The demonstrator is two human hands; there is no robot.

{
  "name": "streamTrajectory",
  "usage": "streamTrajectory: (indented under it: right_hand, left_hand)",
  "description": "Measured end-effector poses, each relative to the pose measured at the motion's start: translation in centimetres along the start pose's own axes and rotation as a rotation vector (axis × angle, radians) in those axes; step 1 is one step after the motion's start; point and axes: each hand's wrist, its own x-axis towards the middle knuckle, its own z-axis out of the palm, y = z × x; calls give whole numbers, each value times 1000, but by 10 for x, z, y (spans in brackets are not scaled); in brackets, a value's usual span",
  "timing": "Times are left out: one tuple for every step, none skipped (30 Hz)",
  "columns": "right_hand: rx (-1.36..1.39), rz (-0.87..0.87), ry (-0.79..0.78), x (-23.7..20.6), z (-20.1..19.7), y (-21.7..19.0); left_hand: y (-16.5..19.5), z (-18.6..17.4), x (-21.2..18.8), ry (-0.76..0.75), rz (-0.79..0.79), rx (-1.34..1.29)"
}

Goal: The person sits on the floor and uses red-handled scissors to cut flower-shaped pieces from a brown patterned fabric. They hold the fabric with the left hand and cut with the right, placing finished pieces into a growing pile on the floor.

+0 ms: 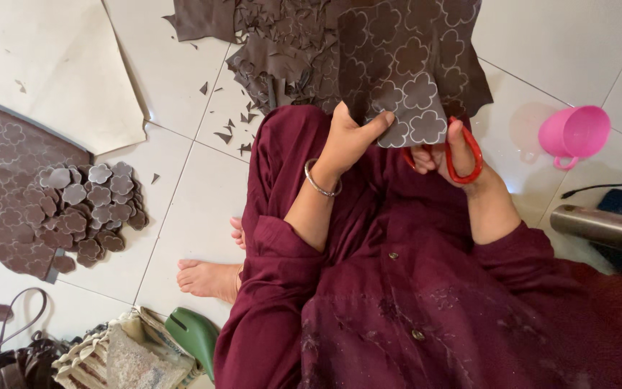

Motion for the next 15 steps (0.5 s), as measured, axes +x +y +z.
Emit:
streamTrajectory:
  right_hand:
    - [-11, 8, 14, 0, 0, -1]
    - [-22, 15, 26, -1, 1, -2]
    - [-34, 20, 38, -1, 0, -3]
    - [-80, 16, 37, -1, -1, -5]
    - [-127, 12, 37, -1, -3, -6]
    - [-173, 10, 40, -1, -4, -7]
    - [-170, 26, 39, -2, -4, -8]
    - [-166, 42, 37, -1, -5, -9]
    - [-163, 58, 33, -1, -5, -10]
    - [-171, 49, 7, -1, -6, -10]
    - [-180, 39, -17, -1, -7, -11]
    - [-188, 30, -41, -1, -8, -12]
    - [-192, 30, -59, -1, -10, -13]
    - [-195, 32, -77, -2, -12, -13]
    - [-199, 33, -94, -3, -14, -12]
  left_hand:
    - [0, 0, 0, -14, -11, -17]
    - [-1, 0, -1, -7, 7, 14]
    - [-1, 0, -1, 0, 28, 46]
    - [0, -1, -1, 6, 51, 78]
    - [0, -1, 0, 1, 76, 108]
    - [1, -1, 0, -5, 99, 137]
    - [1, -1, -1, -11, 119, 165]
    - [1, 0, -2, -9, 124, 183]
    - [2, 0, -2, -5, 132, 202]
    - [2, 0, -2, -1, 144, 221]
    - [3, 0, -1, -10, 141, 205]
    - [3, -1, -1, -20, 137, 188]
    - [3, -1, -2, -30, 131, 171]
    - [3, -1, -2, -22, 120, 169]
    - [3, -2, -2, -14, 111, 168]
